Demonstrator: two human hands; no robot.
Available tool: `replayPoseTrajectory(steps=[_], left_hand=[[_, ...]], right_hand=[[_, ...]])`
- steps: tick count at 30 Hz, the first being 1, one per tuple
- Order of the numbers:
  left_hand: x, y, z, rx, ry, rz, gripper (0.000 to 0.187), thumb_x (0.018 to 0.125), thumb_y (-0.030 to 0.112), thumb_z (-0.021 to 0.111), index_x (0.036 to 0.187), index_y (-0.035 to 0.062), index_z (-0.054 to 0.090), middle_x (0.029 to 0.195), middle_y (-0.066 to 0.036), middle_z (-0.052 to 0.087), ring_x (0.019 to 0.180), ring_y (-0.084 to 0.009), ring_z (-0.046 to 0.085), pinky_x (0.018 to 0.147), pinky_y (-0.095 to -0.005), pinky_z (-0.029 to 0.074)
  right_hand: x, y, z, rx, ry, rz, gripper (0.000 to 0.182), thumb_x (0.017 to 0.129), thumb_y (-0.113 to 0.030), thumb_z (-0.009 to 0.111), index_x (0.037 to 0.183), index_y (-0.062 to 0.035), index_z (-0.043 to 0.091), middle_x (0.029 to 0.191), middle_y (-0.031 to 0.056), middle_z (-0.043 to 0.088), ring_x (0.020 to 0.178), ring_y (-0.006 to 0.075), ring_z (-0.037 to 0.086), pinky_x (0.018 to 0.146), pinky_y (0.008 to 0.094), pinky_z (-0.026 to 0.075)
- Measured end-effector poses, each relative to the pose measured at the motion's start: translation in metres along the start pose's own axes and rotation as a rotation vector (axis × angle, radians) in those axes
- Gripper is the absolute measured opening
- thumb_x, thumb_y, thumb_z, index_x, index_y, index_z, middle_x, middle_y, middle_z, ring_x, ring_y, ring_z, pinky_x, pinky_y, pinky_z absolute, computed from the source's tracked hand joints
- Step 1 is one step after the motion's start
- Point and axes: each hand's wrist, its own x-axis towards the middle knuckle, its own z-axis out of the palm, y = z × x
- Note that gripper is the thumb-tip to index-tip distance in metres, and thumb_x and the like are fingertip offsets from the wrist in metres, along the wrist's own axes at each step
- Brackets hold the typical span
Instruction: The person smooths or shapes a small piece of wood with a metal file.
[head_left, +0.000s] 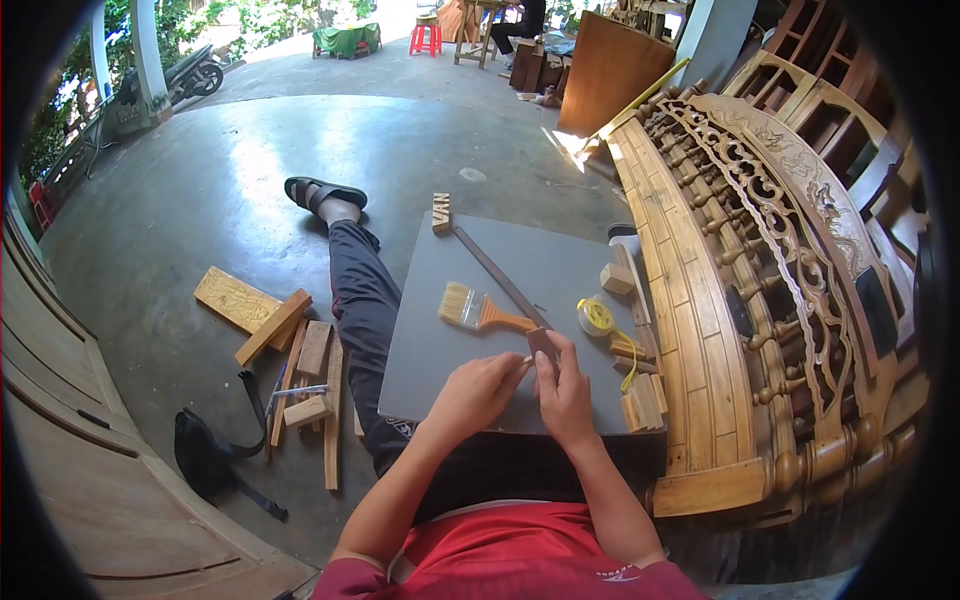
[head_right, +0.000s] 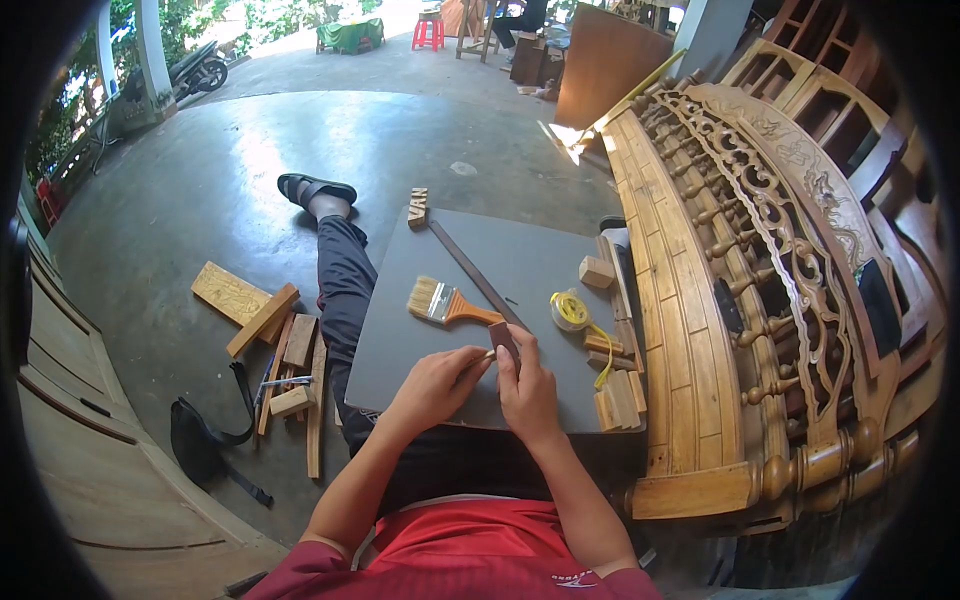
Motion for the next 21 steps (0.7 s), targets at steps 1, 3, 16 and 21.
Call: replayPoseTrajectory(steps=[1, 3, 16, 21], left_hand=[[0.001, 0.001, 0.000, -0.017, 0.023, -0.013, 0.023, 0.107, 0.020, 0.067, 0.120, 0.0013, 0.070, 0.101, -0.023, 0.075, 0.095, -0.0458, 0.072, 0.080, -0.0516, 0.056], [0.002, 0.002, 0.000, -0.046, 0.055, -0.030, 0.023, 0.107, 0.020, 0.067, 0.119, 0.0009, 0.070, 0.098, -0.024, 0.075, 0.094, -0.0464, 0.072, 0.080, -0.0521, 0.056], [0.003, 0.001, -0.005, -0.169, 0.063, -0.115, 0.024, 0.109, 0.018, 0.066, 0.126, 0.0009, 0.064, 0.081, -0.022, 0.070, 0.078, -0.0429, 0.071, 0.070, -0.0464, 0.053], [0.001, 0.001, -0.001, -0.117, 0.083, -0.054, 0.022, 0.111, 0.018, 0.063, 0.123, 0.0001, 0.064, 0.083, -0.024, 0.070, 0.079, -0.0445, 0.070, 0.072, -0.0470, 0.053]], right_hand=[[0.000, -0.001, -0.001, -0.006, -0.008, 0.005, 0.035, 0.116, -0.029, 0.052, 0.146, -0.0091, 0.053, 0.077, 0.0155, 0.069, 0.068, 0.0358, 0.074, 0.063, 0.0475, 0.055], [-0.001, 0.001, 0.000, -0.024, -0.003, -0.016, 0.036, 0.116, -0.029, 0.052, 0.146, -0.0092, 0.053, 0.085, 0.0186, 0.073, 0.075, 0.0396, 0.076, 0.066, 0.0494, 0.056], [-0.002, 0.003, 0.002, -0.041, 0.006, -0.031, 0.035, 0.116, -0.027, 0.053, 0.145, -0.0085, 0.053, 0.102, 0.0246, 0.076, 0.086, 0.0457, 0.077, 0.072, 0.0532, 0.058], [-0.001, 0.006, 0.002, -0.035, 0.012, -0.029, 0.036, 0.115, -0.027, 0.053, 0.146, -0.0078, 0.053, 0.101, 0.0246, 0.076, 0.085, 0.0451, 0.077, 0.073, 0.0529, 0.058]])
